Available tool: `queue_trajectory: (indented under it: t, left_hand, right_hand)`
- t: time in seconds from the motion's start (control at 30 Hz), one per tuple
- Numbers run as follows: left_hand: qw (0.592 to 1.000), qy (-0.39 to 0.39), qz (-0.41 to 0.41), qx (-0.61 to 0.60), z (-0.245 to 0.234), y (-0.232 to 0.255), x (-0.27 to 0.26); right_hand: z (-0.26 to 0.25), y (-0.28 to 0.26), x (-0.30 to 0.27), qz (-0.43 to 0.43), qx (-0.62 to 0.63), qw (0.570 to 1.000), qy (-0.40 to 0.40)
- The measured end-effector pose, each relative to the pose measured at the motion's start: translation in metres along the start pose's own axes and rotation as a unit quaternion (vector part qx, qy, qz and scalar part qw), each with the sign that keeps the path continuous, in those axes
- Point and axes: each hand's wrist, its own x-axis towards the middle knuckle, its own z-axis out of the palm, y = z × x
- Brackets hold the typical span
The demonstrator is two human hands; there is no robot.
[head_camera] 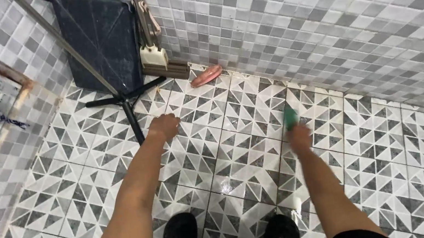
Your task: The person scrubs a tiled bathroom floor using a handheld shower head to spray water and a green scrubbing sponge to clean the surface. They move around the room, scrubbing different sections of the floor and briefly rinsing the sponge in a bucket.
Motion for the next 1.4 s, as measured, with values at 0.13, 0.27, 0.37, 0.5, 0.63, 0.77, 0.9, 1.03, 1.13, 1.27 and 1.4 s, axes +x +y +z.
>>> queue_trajectory:
  t: [0.13, 0.27, 0.37, 0.5, 0.63, 0.77, 0.9, 1.03, 1.13, 1.27, 1.4]
  left_hand:
    - [0.999, -0.022, -0.011, -0.034, 0.004, -0.010, -0.017]
    - [0.999, -0.027, -0.008, -0.025, 0.022, -0.021, -0.033]
    - [0.998, -0.039, -0.034, -0.021, 0.011, -0.012, -0.055]
    - [0.999, -0.005, -0.040, -0.009, 0.003, -0.020, -0.050]
    - [0.999, 0.004, -0.044, -0.009, -0.005, -0.017, -0.037]
    - [1.000, -0.005, -0.016, 0.021, 0.011, -0.005, -0.009]
    - [0.999, 0.018, 0.005, 0.028, 0.003, 0.008, 0.014]
    - [0.999, 0.029, 0.026, 0.011, 0.002, 0.014, 0.020]
    - [0.999, 0.030, 0.023, 0.010, 0.008, 0.010, 0.020]
    - [0.999, 0.034, -0.007, 0.007, 0.027, -0.020, 0.030]
    - [0.997, 0.049, -0.048, 0.027, 0.029, -0.032, 0.029]
  right_hand:
    - [-0.016, 0.014, 0.016, 0.214, 0.077, 0.974, -0.007]
    - [-0.071, -0.088, 0.022, 0.225, 0.160, 0.958, -0.077]
    - [-0.005, -0.153, 0.079, 0.126, 0.059, 0.984, -0.109]
    - [0.130, -0.266, 0.108, -0.121, -0.046, 0.982, -0.135]
    - [0.103, -0.329, -0.045, -0.417, 0.044, 0.906, -0.053]
    - [0.013, -0.275, -0.129, -0.681, 0.163, 0.712, 0.063]
    - [-0.009, -0.160, -0.111, -0.602, 0.097, 0.792, -0.007]
    - [-0.066, -0.053, -0.103, -0.229, 0.087, 0.967, -0.069]
    - [-0.045, 0.013, -0.060, 0.075, 0.028, 0.995, -0.056]
    - [-0.002, 0.029, -0.001, 0.295, 0.080, 0.952, -0.024]
    - [-0.027, -0.102, -0.002, 0.197, 0.050, 0.979, -0.032]
